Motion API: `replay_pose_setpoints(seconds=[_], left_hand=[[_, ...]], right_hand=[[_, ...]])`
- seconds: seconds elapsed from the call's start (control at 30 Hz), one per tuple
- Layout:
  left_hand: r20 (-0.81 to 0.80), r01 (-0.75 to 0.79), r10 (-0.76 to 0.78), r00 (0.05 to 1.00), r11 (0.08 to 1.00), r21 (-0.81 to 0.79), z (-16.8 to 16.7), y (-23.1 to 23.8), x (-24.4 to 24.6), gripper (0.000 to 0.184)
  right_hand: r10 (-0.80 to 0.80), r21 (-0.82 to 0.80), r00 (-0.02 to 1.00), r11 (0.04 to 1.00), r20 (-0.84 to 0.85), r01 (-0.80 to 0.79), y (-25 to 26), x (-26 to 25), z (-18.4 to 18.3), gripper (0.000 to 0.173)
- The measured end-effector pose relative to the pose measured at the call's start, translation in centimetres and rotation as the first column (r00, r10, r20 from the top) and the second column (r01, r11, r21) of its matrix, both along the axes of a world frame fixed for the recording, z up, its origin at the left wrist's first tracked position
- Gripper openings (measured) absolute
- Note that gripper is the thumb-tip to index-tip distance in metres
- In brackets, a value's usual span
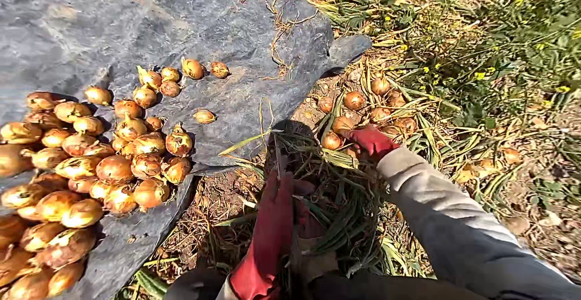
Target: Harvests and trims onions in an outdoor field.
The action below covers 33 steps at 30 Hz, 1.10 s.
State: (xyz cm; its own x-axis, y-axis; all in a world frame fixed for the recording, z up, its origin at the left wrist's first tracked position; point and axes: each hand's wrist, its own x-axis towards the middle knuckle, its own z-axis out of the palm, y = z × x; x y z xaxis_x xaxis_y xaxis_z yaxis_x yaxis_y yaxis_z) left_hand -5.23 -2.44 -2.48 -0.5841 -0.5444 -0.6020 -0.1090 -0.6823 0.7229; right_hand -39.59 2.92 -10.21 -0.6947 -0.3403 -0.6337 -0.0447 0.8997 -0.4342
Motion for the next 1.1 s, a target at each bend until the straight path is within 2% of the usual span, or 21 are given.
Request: replay_pose_setpoints(seconds=[0.07, 0.13, 0.17, 0.2, 0.27, 0.3, 0.37, 0.4, 0.43, 0.47, 0.5, 0.53, 0.57, 0.63, 0.7, 0.77, 0.83, 0.9, 1.0, 1.03, 1.1], left_hand=[[0.009, 0.128, -0.128, 0.992, 0.983, -0.135, -0.3, 0.6, 0.0, 0.049], [0.033, 0.246, -0.246, 0.969, 0.938, -0.244, -0.6, 1.0, -0.1, 0.060], [0.022, 0.281, -0.287, 0.958, 0.918, -0.279, -0.8, 1.2, -0.1, 0.067], [-0.003, 0.286, -0.302, 0.953, 0.905, -0.316, -0.9, 1.5, -0.1, 0.070], [-0.071, 0.232, -0.274, 0.959, 0.904, -0.360, -0.8, 2.0, 0.1, 0.062], [-0.098, 0.190, -0.240, 0.966, 0.913, -0.361, -0.6, 2.1, 0.3, 0.055], [-0.133, 0.107, -0.159, 0.978, 0.936, -0.335, -0.1, 2.2, 0.7, 0.046], [-0.130, 0.074, -0.126, 0.983, 0.934, -0.349, 0.1, 2.3, 0.9, 0.044], [-0.121, 0.046, -0.099, 0.988, 0.924, -0.379, 0.2, 2.3, 1.1, 0.043], [-0.102, 0.016, -0.065, 0.993, 0.908, -0.419, 0.2, 2.4, 1.1, 0.044], [-0.076, -0.001, -0.038, 0.996, 0.890, -0.457, 0.2, 2.5, 1.2, 0.047], [-0.021, 0.014, -0.029, 0.999, 0.861, -0.508, 0.1, 2.5, 1.1, 0.056], [0.072, 0.068, -0.033, 0.997, 0.818, -0.572, 0.1, 2.5, 1.1, 0.071], [0.180, 0.153, -0.042, 0.983, 0.730, -0.666, 0.0, 3.0, 0.7, 0.098], [0.213, 0.203, -0.068, 0.975, 0.666, -0.718, -1.0, 3.6, 0.8, 0.096], [0.289, 0.255, -0.046, 0.956, 0.616, -0.745, -1.7, 3.8, 1.0, 0.076], [0.351, 0.267, -0.004, 0.936, 0.656, -0.706, -1.6, 3.4, 1.1, 0.054], [0.340, 0.237, 0.018, 0.940, 0.682, -0.692, -1.9, 2.5, 1.2, 0.041], [0.325, 0.213, -0.021, 0.946, 0.795, -0.569, -1.1, -0.6, 1.8, 0.031], [0.268, 0.146, -0.003, 0.963, 0.844, -0.515, -0.5, -1.8, 2.3, 0.032], [0.058, -0.132, 0.174, 0.983, 0.892, -0.433, 0.7, -3.6, 3.5, 0.034]], right_hand=[[0.072, -0.281, 0.988, 0.959, 0.134, -0.031, 2.1, 2.3, 1.9, 0.044], [0.304, -0.556, 0.892, 0.828, 0.335, -0.074, 4.2, 6.0, 5.0, 0.040], [0.426, -0.600, 0.820, 0.789, 0.382, -0.130, 4.9, 7.7, 6.7, 0.039], [0.519, -0.575, 0.758, 0.783, 0.395, -0.237, 5.3, 9.2, 8.4, 0.034], [0.673, -0.534, 0.613, 0.725, 0.414, -0.436, 5.3, 10.9, 10.5, 0.024], [0.707, -0.511, 0.592, 0.698, 0.387, -0.501, 5.2, 11.5, 11.3, 0.025], [0.693, -0.380, 0.693, 0.707, 0.201, -0.597, 4.4, 13.6, 14.6, 0.024], [0.651, -0.293, 0.759, 0.732, 0.031, -0.616, 3.9, 15.7, 16.8, 0.028], [0.636, -0.260, 0.737, 0.690, -0.228, -0.675, 4.1, 16.5, 16.9, 0.035], [0.584, -0.248, 0.610, 0.581, -0.536, -0.775, 4.9, 15.8, 15.1, 0.042], [0.459, -0.277, 0.510, 0.484, -0.727, -0.830, 5.3, 15.2, 13.4, 0.043], [0.373, -0.294, 0.447, 0.400, -0.813, -0.868, 5.5, 15.0, 12.5, 0.041], [0.365, -0.288, 0.406, 0.338, -0.838, -0.896, 5.8, 15.2, 12.2, 0.035], [0.486, -0.234, 0.341, 0.269, -0.804, -0.934, 6.3, 16.6, 11.5, 0.014], [0.654, -0.131, 0.300, 0.295, -0.694, -0.946, 6.9, 18.5, 10.4, 0.010], [0.724, -0.088, 0.293, 0.307, -0.624, -0.947, 6.7, 19.0, 9.4, 0.007], [0.770, -0.046, 0.291, 0.323, -0.568, -0.945, 5.7, 18.6, 9.4, 0.006], [0.796, 0.023, 0.283, 0.349, -0.536, -0.937, 4.0, 17.8, 9.9, 0.004], [0.806, 0.240, 0.458, 0.562, -0.375, -0.792, 1.0, 14.3, 9.1, 0.018], [0.784, 0.328, 0.533, 0.619, -0.320, -0.714, -0.1, 12.1, 7.8, 0.025], [0.723, 0.412, 0.623, 0.687, -0.299, -0.599, -1.7, 7.7, 4.4, 0.036]])
